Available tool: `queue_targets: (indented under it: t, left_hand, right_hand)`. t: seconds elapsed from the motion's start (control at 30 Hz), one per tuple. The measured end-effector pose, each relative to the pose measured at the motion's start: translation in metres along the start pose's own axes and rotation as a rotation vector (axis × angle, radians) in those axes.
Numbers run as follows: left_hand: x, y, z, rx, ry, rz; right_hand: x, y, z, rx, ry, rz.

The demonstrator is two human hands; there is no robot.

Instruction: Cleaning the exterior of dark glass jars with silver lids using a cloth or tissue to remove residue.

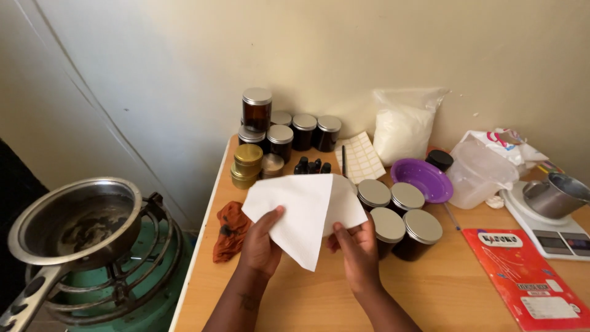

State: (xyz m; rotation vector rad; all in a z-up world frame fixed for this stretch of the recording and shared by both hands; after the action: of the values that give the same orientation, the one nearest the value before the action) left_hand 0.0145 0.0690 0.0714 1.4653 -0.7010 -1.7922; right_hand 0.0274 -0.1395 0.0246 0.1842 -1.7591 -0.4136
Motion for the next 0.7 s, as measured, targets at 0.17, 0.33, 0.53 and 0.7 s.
queue_targets:
  t: [0.17,0.33,0.53,0.7]
  left_hand:
    - [-0.001,0.011,0.010,0.001,-0.070,0.055]
    - [0.010,0.004,0.010,0.089,-0.104,0.017]
    - [-0.001,0.000,0.012,-0.098,-0.030,-0.216]
    - [-0.001,-0.012,0.009,-0.153,-0.066,-0.434]
  right_hand:
    - [-0.016,-0.004,-0.009,0.073,0.037,-0.049]
    - [-0.026,-0.003,-0.005,0.084,0.136,-0.030]
    - [0.028,-0.005,0.006,0.004,-0.389,0.237]
    - [0.091,0.012,0.035,-0.008,-0.883,0.532]
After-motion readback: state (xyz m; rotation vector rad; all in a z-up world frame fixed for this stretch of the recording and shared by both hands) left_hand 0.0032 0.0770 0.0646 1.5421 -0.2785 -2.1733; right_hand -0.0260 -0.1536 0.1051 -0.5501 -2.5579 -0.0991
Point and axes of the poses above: each hand's wrist, its own z-axis away from the middle knuckle, its own y-axis out of the palm, x = y × z, the point moved 8 cm from there along -z, towards the middle knuckle, and after that the axes turned 2 degrees about x, right-handed, at the moved point
